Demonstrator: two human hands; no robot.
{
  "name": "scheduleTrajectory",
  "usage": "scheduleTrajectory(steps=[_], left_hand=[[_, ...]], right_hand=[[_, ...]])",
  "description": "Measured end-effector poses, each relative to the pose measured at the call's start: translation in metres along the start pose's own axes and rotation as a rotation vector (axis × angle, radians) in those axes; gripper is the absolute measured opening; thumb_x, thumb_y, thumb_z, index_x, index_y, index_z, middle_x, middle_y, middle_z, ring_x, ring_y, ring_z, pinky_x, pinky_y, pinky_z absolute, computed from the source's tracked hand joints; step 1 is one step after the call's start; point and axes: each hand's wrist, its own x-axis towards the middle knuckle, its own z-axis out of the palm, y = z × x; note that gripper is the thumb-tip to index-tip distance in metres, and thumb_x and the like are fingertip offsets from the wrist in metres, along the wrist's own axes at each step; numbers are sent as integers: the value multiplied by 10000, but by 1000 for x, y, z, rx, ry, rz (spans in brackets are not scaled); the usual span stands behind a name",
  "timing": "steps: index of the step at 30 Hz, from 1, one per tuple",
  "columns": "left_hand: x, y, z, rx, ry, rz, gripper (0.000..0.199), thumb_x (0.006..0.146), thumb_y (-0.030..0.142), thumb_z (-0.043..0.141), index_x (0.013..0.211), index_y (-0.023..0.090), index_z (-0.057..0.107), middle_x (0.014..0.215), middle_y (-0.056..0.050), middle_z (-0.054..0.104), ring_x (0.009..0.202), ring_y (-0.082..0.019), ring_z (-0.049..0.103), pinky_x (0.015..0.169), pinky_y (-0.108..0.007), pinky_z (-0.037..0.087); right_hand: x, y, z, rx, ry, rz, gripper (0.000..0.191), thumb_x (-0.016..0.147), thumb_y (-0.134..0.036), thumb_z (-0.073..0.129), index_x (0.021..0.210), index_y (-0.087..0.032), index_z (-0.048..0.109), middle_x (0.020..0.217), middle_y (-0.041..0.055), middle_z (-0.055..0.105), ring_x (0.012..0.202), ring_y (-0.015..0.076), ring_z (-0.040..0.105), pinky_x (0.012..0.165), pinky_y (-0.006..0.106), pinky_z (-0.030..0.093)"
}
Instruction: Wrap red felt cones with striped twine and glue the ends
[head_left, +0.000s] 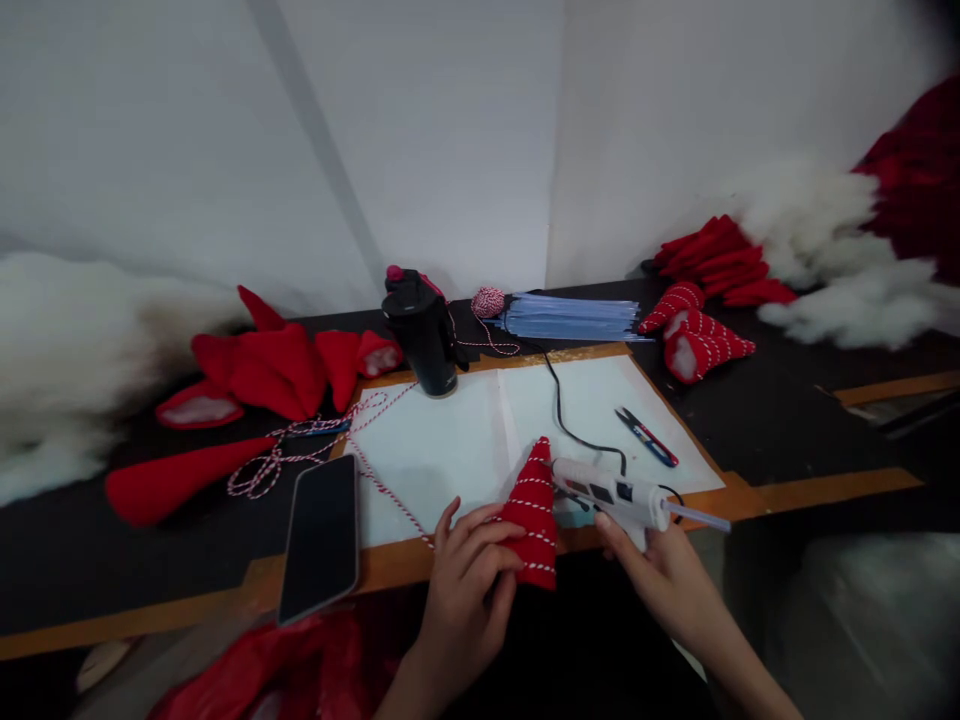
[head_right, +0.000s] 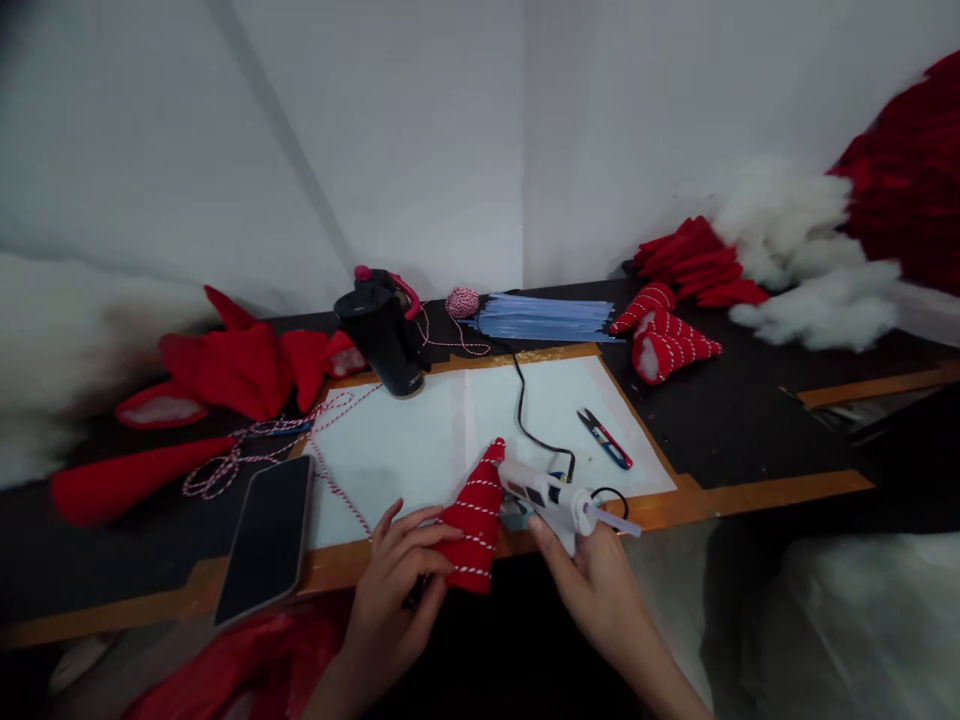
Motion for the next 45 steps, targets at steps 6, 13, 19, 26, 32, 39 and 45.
scheduleTrajectory(steps=[6,13,19,26,32,39,45], left_hand=[[0,-1,0,12,-1,4,282,839,-44,494,918,222,546,1064,-34,698,1215,-192,523,1141,-487,202],[-1,-2,0,26,10,-4,273,837,-36,490,902,221,556,1054,-29,701,1188,-200,549,1137,-495,220],[1,-2,0,37,8,-3,289,833,-29,486,959,224,547,1060,-31,700,1167,-201,563,1126,-485,235],[0,-4,0,13,31,-39,348,838,-8,493,1106,214,506,1105,-57,667,1145,-186,568,1131,-461,259],[-8,-5,-2,52,57,-59,313,844,14,543,1098,197,531,1107,-76,629,1121,-190,573,1125,-466,295],[-17,-2,-10,77,101,-98,256,842,61,610,1047,205,557,980,-43,652,1017,-195,616,1085,-453,348],[-20,12,-14,113,135,-98,177,851,56,603,916,220,603,825,2,679,851,-172,641,959,-380,429]], right_hand=[[-1,-2,-1,-2,-59,-48,347,933,-491,508,964,-185,670,928,88,691,976,254,631,952,411,491],[11,9,-34,135,57,166,466,857,-602,572,866,-148,676,889,124,715,840,252,679,756,331,557],[59,51,-98,-28,209,336,542,798,-682,544,909,-156,612,793,153,707,694,294,693,602,383,551],[59,48,-87,-526,603,191,478,814,-511,590,1055,-102,649,1153,250,572,1151,448,505,988,622,360],[46,26,-15,-563,22,-553,280,967,-284,500,1201,-160,592,1242,137,579,1148,260,535,999,405,455],[43,39,-9,-562,60,-405,251,999,-245,368,973,-155,601,950,137,620,851,257,580,782,398,478],[-22,8,-8,186,-208,41,330,1026,-441,326,1213,-236,504,1051,71,615,879,175,623,732,253,506]])
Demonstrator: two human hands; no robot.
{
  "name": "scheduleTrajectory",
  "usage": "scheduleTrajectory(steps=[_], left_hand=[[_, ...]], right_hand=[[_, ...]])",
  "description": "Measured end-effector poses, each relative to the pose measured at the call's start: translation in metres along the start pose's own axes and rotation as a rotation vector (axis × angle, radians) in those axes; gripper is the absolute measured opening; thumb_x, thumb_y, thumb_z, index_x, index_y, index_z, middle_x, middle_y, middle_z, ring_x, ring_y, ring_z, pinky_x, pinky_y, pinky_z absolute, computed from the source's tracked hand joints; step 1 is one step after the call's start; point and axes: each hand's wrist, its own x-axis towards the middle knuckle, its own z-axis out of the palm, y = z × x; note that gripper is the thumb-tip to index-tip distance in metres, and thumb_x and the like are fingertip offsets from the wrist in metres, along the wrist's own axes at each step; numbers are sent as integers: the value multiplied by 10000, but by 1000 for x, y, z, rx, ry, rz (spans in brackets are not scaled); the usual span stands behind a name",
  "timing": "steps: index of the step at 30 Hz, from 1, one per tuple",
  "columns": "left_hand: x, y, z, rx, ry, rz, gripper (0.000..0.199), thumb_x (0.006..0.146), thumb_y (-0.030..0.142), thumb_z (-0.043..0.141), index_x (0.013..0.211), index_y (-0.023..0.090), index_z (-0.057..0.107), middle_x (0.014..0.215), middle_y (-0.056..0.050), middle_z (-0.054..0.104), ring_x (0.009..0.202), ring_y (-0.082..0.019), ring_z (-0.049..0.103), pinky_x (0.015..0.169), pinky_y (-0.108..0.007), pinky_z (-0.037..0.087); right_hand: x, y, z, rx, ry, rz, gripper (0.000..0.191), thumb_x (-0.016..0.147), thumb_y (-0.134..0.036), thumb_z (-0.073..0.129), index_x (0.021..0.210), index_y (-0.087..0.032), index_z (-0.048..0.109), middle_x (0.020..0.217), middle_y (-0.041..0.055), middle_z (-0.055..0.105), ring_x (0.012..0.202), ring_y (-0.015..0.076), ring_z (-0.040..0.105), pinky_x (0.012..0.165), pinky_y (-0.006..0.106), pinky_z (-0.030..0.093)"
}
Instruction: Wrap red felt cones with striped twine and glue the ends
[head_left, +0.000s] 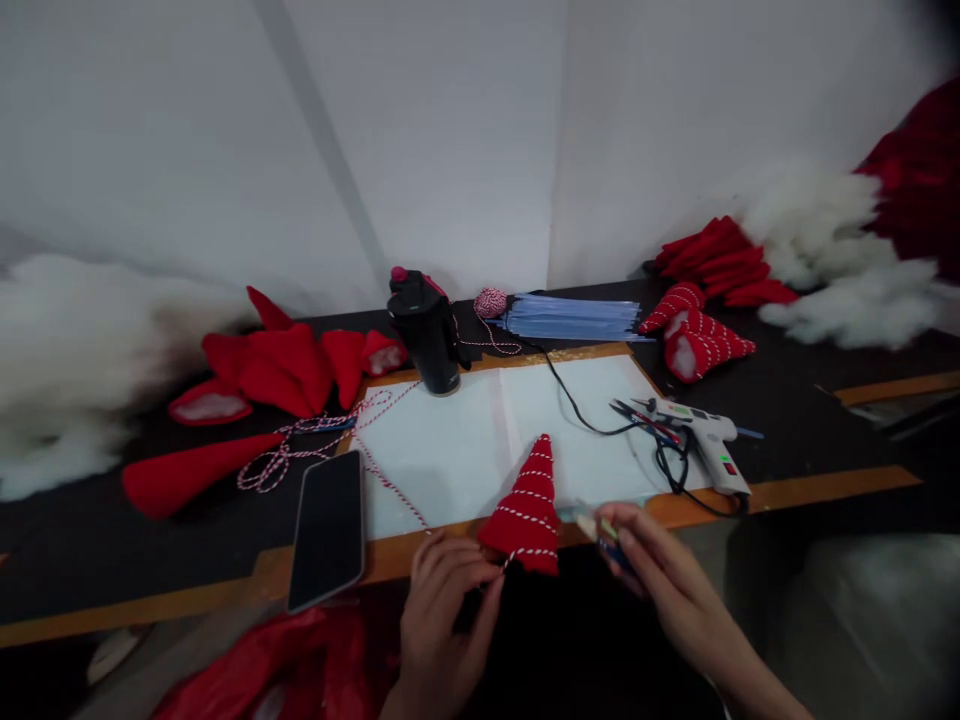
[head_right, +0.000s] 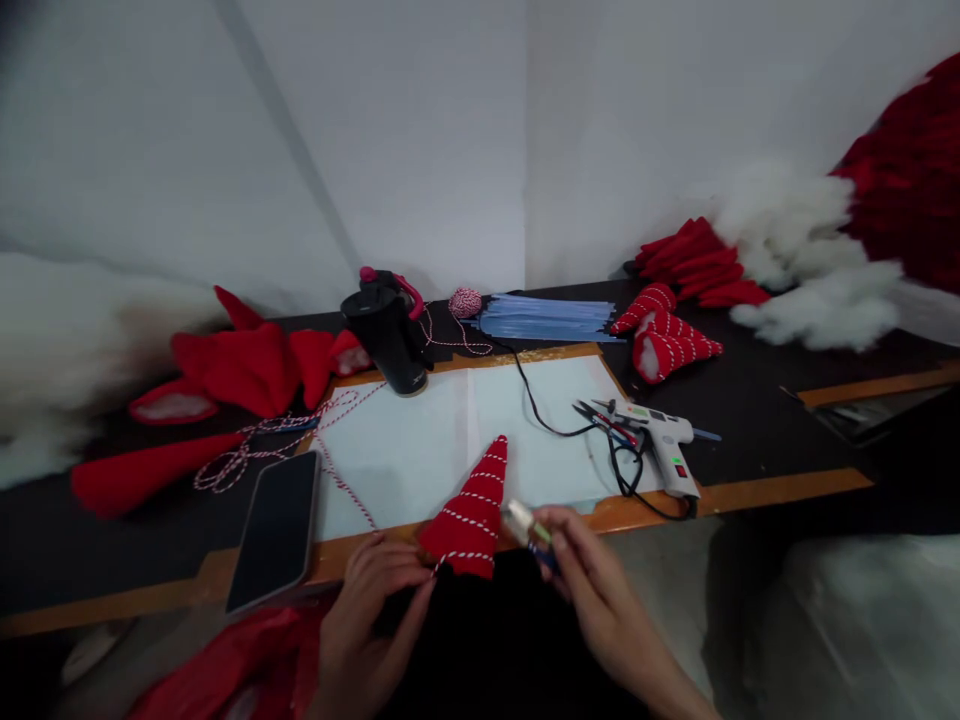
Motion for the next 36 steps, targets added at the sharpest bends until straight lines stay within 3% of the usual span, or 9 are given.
scheduleTrajectory(steps=[2,5,8,11,18,23,28,33,36], left_hand=[[-1,5,-1,-6,13,10,189,845,42,604,928,211,622,840,-9,678,860,-172,638,954,-372,437],[-3,10,-1,-39,6,19,220,843,26,596,963,206,635,867,-15,675,889,-170,634,959,-366,440],[-7,14,2,-96,38,-41,208,838,28,599,935,212,593,839,3,676,863,-164,634,956,-373,449],[-10,16,5,-142,127,-108,226,830,36,608,909,228,520,799,29,682,830,-160,642,934,-373,459],[-10,19,5,-67,124,-105,210,838,86,619,958,247,556,803,29,684,806,-164,659,849,-360,475],[-14,16,5,-39,99,-99,172,850,105,620,952,239,583,830,12,680,821,-163,645,841,-355,470],[-15,13,2,-42,76,-56,196,845,86,615,960,239,575,818,16,692,829,-168,643,858,-362,466],[-16,12,6,-37,65,21,233,821,46,597,950,236,553,796,29,701,804,-162,654,875,-363,444],[-16,15,9,-39,73,46,260,802,31,599,949,237,540,771,49,697,754,-145,656,886,-356,418]], right_hand=[[-18,-10,13,113,-209,66,362,995,-510,390,1147,-232,566,1052,59,611,943,186,590,785,251,478],[-28,-17,32,118,-359,121,466,944,-609,433,904,-176,602,812,30,546,772,149,500,680,223,411],[-25,-17,47,190,-358,231,564,906,-702,411,856,-160,557,695,-13,405,601,99,353,513,191,286],[-20,-21,57,264,-349,293,620,853,-778,415,832,-166,516,667,-32,361,544,80,288,465,190,218],[-16,-32,69,395,-343,324,663,764,-839,479,779,-176,454,678,-29,377,564,74,317,469,191,210],[-17,-27,74,368,-345,369,691,729,-872,472,816,-188,437,666,-45,358,508,56,242,427,193,163],[-20,-22,75,397,-385,317,669,768,-858,432,734,-192,395,642,-48,337,490,52,233,415,195,166],[-18,-23,69,391,-376,342,665,773,-828,481,887,-173,472,715,-26,433,502,53,288,424,188,199],[-14,-25,69,369,-400,309,629,797,-803,483,819,-175,466,676,-36,398,500,53,285,430,185,202]])
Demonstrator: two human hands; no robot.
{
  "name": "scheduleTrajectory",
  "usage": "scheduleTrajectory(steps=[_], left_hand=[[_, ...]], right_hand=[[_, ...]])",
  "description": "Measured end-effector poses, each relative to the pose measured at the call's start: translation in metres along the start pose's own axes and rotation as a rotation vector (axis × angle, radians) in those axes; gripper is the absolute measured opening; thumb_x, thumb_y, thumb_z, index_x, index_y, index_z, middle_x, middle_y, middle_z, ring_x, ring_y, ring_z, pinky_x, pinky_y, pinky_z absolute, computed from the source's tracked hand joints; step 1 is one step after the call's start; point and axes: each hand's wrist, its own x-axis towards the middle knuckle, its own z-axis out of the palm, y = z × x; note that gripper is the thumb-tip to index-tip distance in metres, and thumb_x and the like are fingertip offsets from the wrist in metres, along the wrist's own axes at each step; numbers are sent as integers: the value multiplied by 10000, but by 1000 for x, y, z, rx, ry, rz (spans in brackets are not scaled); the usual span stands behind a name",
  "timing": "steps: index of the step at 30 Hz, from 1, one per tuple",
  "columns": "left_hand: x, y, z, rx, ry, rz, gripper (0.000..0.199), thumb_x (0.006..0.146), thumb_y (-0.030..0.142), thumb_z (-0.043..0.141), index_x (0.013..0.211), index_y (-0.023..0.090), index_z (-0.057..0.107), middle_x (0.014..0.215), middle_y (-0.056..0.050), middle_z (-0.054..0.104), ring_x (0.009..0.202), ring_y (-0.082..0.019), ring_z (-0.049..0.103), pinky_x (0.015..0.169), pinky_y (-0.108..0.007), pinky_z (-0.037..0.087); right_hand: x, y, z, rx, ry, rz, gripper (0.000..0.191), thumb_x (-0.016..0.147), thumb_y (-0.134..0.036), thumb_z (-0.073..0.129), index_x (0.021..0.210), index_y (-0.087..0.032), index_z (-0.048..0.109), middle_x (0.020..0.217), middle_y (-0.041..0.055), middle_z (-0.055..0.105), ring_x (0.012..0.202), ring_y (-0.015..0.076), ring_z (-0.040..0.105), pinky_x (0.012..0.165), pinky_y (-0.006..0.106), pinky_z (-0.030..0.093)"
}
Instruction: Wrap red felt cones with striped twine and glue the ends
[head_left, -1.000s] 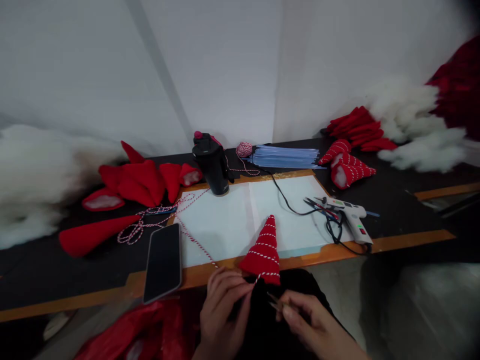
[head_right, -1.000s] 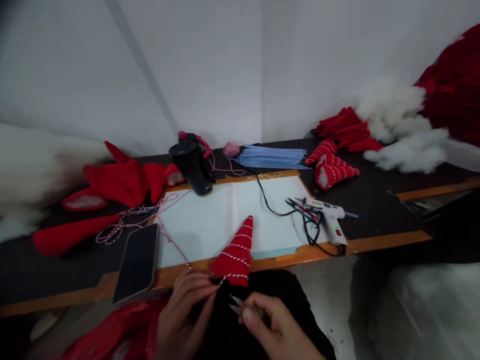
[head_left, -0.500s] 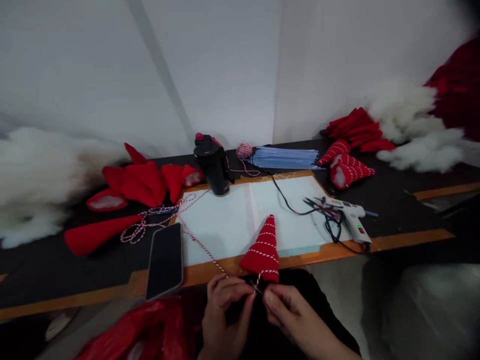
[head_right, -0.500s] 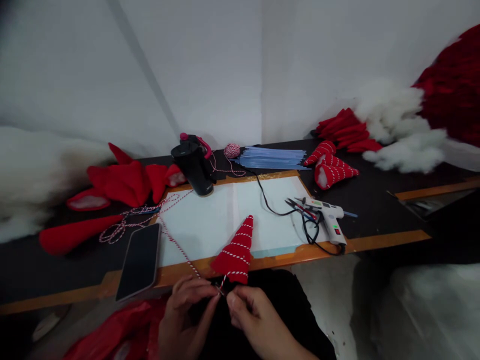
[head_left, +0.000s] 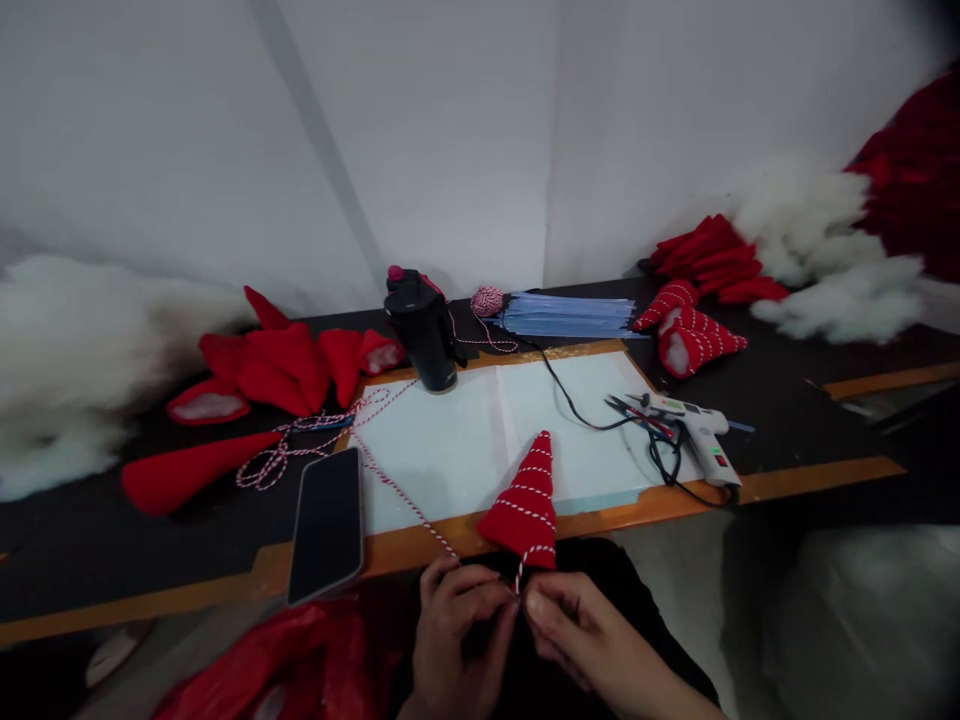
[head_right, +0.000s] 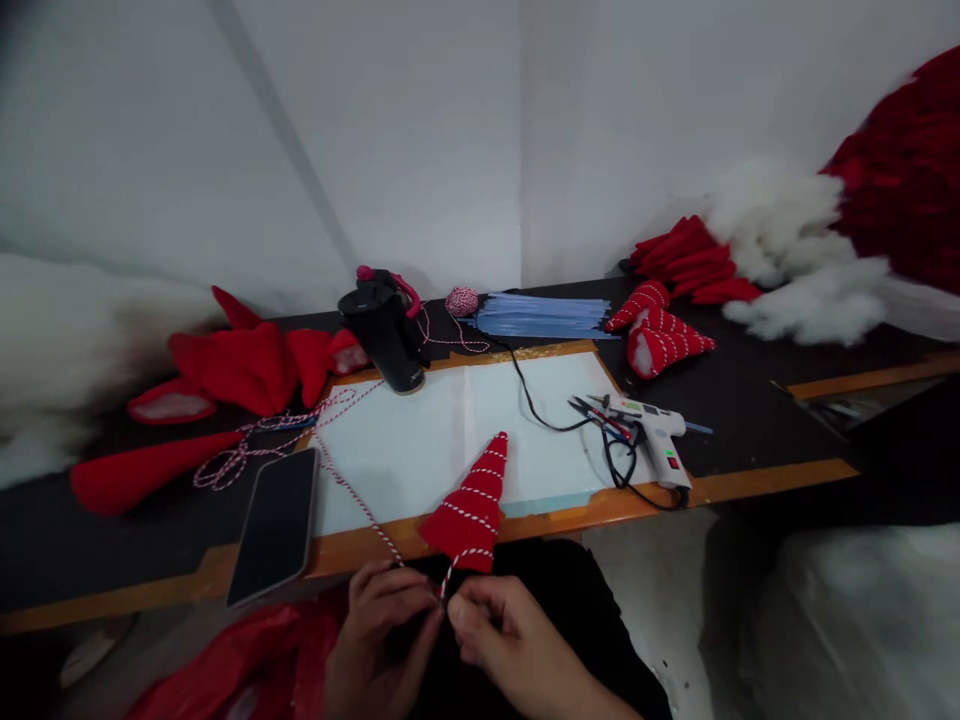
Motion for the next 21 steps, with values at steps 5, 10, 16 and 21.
scheduleTrajectory(steps=[5,10,16,21], left_hand=[[2,-5,-3,78,-34,-11,184,835,75,595,911,242,571,770,48,700,750,-145,653,830,-332,424],[12,-46,-17,424,77,-77,73,896,179,612,953,217,635,857,-33,710,840,-216,633,827,-384,426],[29,-56,-18,304,-36,109,412,845,16,537,1214,189,598,1420,-159,509,1282,-322,477,1051,-563,369],[42,-39,-12,6,-325,247,505,804,-12,531,1268,185,553,1347,-109,596,1326,-271,455,1146,-568,296]], right_hand=[[-6,-3,-2,-82,-19,-101,584,889,-728,407,698,-176,419,617,-38,367,527,69,329,497,188,288],[-17,-11,-39,-498,308,-398,354,962,-502,469,970,-187,631,902,55,639,865,181,603,788,280,464],[14,-7,-104,-1115,856,-394,456,988,-416,395,1290,-124,574,1025,128,644,829,258,640,755,398,513],[15,-8,-129,-1198,1035,-606,401,973,-389,431,1189,-124,641,1094,144,620,1016,263,610,888,380,503]])
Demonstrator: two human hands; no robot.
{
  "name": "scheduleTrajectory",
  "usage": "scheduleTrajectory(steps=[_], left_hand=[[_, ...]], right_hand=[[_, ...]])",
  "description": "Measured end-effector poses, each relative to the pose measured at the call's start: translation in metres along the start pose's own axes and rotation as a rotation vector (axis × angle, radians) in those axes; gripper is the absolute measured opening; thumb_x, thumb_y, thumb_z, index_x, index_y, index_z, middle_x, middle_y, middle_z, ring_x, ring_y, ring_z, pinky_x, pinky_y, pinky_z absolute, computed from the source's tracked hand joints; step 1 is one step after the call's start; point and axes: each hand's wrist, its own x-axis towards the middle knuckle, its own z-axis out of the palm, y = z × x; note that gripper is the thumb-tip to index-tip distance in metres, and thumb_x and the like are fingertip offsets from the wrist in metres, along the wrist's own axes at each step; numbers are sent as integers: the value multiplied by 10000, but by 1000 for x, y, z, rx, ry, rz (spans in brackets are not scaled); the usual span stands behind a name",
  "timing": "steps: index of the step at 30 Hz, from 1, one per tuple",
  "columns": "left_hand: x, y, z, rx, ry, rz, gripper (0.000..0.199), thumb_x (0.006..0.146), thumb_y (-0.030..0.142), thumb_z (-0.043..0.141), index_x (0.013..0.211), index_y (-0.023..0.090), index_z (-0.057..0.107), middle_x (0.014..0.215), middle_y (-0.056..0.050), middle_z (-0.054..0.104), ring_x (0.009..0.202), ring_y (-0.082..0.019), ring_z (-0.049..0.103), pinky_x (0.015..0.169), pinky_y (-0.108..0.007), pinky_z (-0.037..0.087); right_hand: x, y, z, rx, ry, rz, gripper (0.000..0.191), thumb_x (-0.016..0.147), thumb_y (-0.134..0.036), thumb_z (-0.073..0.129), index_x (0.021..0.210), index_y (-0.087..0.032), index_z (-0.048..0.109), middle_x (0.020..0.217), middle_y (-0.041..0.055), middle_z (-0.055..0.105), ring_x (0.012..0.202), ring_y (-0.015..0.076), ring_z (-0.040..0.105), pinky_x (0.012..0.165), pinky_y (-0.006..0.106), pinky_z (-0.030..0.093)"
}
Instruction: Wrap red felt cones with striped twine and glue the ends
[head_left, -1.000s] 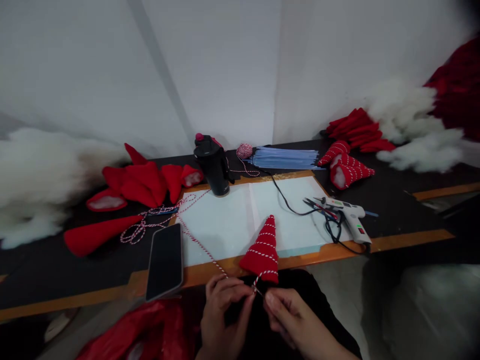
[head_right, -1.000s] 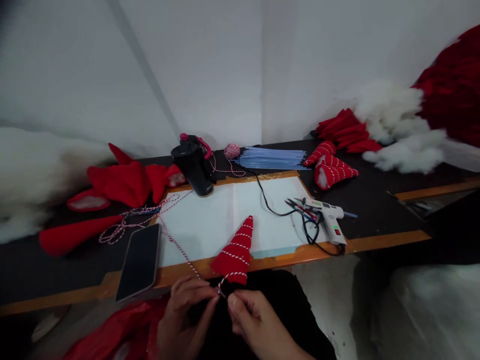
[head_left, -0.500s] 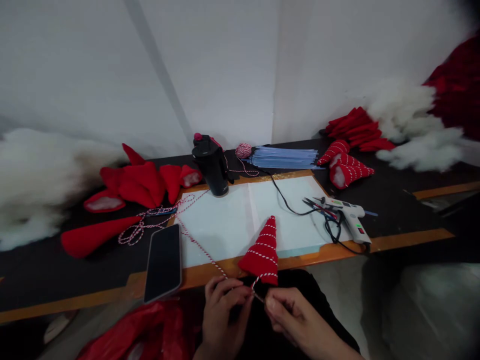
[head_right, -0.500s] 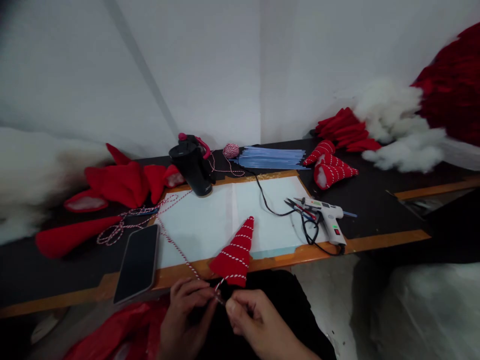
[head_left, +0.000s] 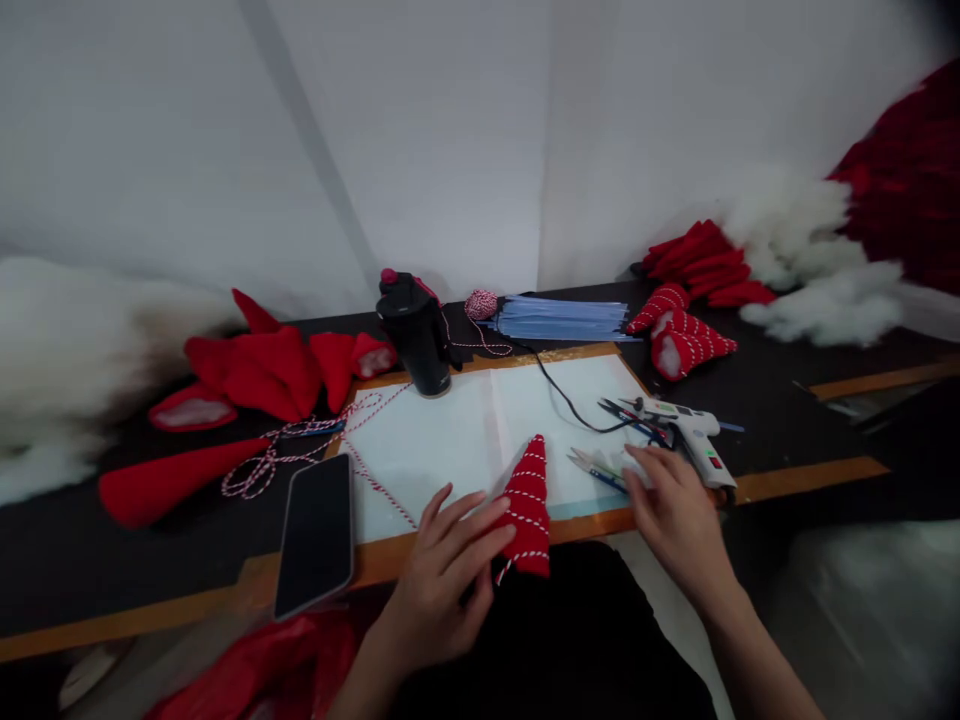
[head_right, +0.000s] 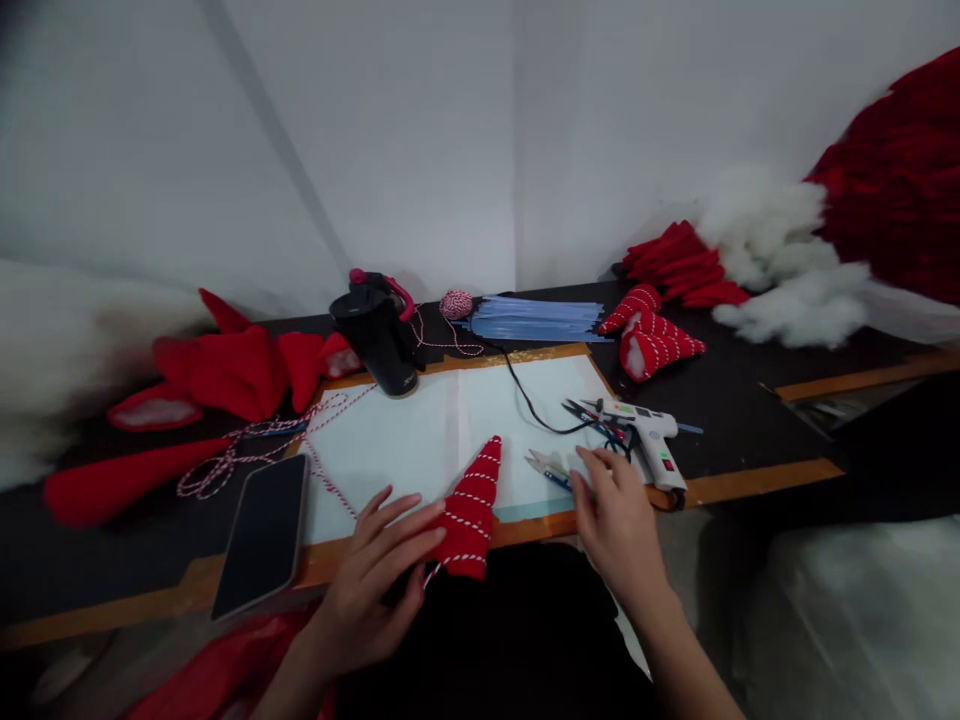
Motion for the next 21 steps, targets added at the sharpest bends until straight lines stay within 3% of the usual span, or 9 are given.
scheduleTrajectory(steps=[2,4,7,9,11,14,17,19,21], left_hand=[[6,-4,1,-30,-31,33,470,824,-20,548,1235,207,577,1279,-71,654,1311,-233,483,1160,-520,300],[11,-11,3,-71,-30,61,400,854,-4,565,1183,220,604,1195,-45,700,1270,-203,528,1157,-478,316],[17,-17,5,-136,-55,46,310,886,46,582,1131,232,618,1158,-35,713,1248,-190,552,1150,-458,322],[22,-18,6,-185,-90,6,270,903,68,569,1109,237,609,1216,-38,690,1289,-196,521,1154,-466,309],[26,-17,8,-243,-125,-33,245,913,76,546,1088,242,589,1229,-27,683,1318,-195,495,1167,-477,276],[34,-14,12,-312,-147,-89,244,912,81,520,1078,253,569,1106,-1,720,1281,-187,523,1172,-481,244],[41,-12,15,-344,-145,-145,230,900,106,527,1062,260,585,1034,7,726,1210,-192,568,1155,-482,258],[44,-11,17,-359,-153,-177,200,896,131,547,1038,259,604,1019,5,726,1168,-194,588,1149,-484,262],[47,-9,19,-370,-169,-207,169,893,153,569,1016,255,624,1003,-3,724,1138,-196,599,1147,-489,262]], right_hand=[[3,15,-10,-95,150,134,381,949,-429,460,1100,-150,672,1024,130,623,927,254,623,823,369,510],[6,38,-17,-235,210,262,432,918,-472,468,1104,-134,665,1004,153,618,900,288,618,808,411,505],[8,75,-16,-295,62,329,578,862,-495,476,1205,-48,607,1032,234,606,975,388,583,863,548,463],[8,92,-11,-197,-14,355,613,847,-476,475,1247,-21,571,1029,248,611,965,390,585,848,552,473],[8,100,-5,-114,14,374,650,844,-464,460,1297,-2,527,1088,257,601,1015,383,574,871,531,480],[5,91,-5,-51,170,414,739,847,-490,448,1386,15,434,1252,274,526,1176,389,492,977,533,428],[-2,68,-21,295,378,572,676,834,-511,563,1375,-117,466,1235,182,567,1087,308,573,968,477,455],[-12,53,-39,570,370,663,567,754,-490,705,1210,-179,575,1032,95,652,878,235,644,829,379,530],[-28,41,-57,823,250,729,452,686,-444,780,1033,-197,629,886,53,669,757,211,651,682,309,549]])
